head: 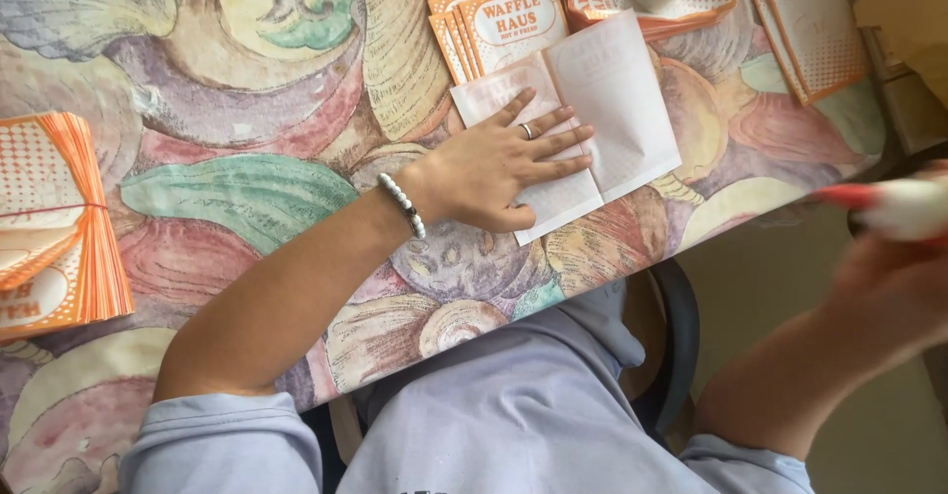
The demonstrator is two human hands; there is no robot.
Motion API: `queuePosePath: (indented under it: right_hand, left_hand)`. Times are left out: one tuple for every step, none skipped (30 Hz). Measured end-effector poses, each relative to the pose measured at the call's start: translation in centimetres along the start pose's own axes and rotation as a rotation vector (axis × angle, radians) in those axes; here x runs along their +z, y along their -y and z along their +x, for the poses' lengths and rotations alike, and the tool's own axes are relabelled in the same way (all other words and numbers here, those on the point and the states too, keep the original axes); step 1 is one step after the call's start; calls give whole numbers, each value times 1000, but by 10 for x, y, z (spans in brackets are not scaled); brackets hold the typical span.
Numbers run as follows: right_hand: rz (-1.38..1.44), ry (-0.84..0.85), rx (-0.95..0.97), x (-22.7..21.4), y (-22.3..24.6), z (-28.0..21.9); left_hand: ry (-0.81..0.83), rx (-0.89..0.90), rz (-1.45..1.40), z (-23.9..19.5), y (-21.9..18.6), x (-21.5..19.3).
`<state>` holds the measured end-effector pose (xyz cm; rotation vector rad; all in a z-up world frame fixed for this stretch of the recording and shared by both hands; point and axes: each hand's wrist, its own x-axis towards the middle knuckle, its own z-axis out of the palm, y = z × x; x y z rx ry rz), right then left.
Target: Gluing and folding paper bags at a workstation
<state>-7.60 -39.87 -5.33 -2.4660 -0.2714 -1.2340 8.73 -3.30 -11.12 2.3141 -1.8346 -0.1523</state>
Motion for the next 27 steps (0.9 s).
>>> queuePosePath:
  right_hand:
    - [-320, 91, -41, 6, 51, 10]
    - [-320, 92, -40, 24, 54, 0]
    - [177, -7, 255, 42, 57, -11]
    - [710, -73, 547, 61, 60, -22]
    - [713, -68, 550, 68, 59, -27]
    - [685, -139, 633, 74, 58, -32]
    - [655, -210, 714, 81, 57, -37]
    - [654, -212, 714, 74, 67, -24]
    - [676, 42, 654, 68, 78, -10]
    - [693, 296, 583, 62, 89, 4]
    - [694, 296, 580, 64, 78, 8]
    - [816, 431, 576, 66, 67, 10]
    - [936, 567, 569, 69, 56, 12]
    - [932, 566, 574, 76, 54, 21]
    - [1000, 723, 530, 82, 51, 29]
    - [1066, 883, 481, 90, 47, 39]
    - [1063, 883, 482, 92, 40, 36]
    - [963, 926, 591, 95, 33, 33]
    - [859, 967, 699, 98, 26, 31]
    - [859, 971, 697, 99, 5, 21]
    - [864, 1006, 657, 100, -15, 12]
    - [870, 1041, 616, 101, -36, 3]
    - [871, 1044, 613, 102, -24, 11]
    - [997, 1033, 560, 101, -12, 18]
    - [1122, 1018, 504, 100, -1, 25]
    - [1122, 1018, 507, 100, 3, 29]
    - [963, 1066, 521, 100, 7, 32]
  left_hand:
    - [8, 6, -39, 0, 0, -2]
    - [8, 6, -40, 1, 2, -2]
    - [-6, 23, -37, 1, 3, -1]
    - [-19, 34, -37, -1, 4, 0]
    - [-17, 29, -40, -1, 4, 1]
    - [-11, 30, -37, 0, 5, 2]
    - [-5, 32, -33, 0, 5, 2]
    - [-5, 33, -33, 0, 5, 3]
    - [-17, 35, -38, 0, 4, 4]
    - [-31, 33, -42, 0, 5, 4]
    - [-32, 31, -40, 1, 5, 3]
    - [-18, 29, -35, 0, 4, 2]
    - [-4, 27, -31, 0, 4, 2]
    - [-4, 33, -33, 0, 3, 2]
    - [-7, 31, -32, 0, 3, 2]
    - [-11, 26, -29, -1, 3, 1]
    - [-13, 28, -30, 0, 3, 1]
    - [-12, 24, -32, 0, 3, 1]
    - [-11, 19, -33, 0, 3, 1]
    - [-12, 16, -34, 0, 3, 1]
    - [-12, 18, -46, 0, 2, 0]
    - [-11, 19, -57, -1, 3, 0]
    - [-12, 15, -57, -1, 3, 0]
    - [-24, 20, -55, -1, 3, 0]
    - [-35, 25, -52, -1, 3, 1]
    - [-34, 26, -55, 0, 3, 0]
    - [-10, 19, -44, 0, 3, -1]
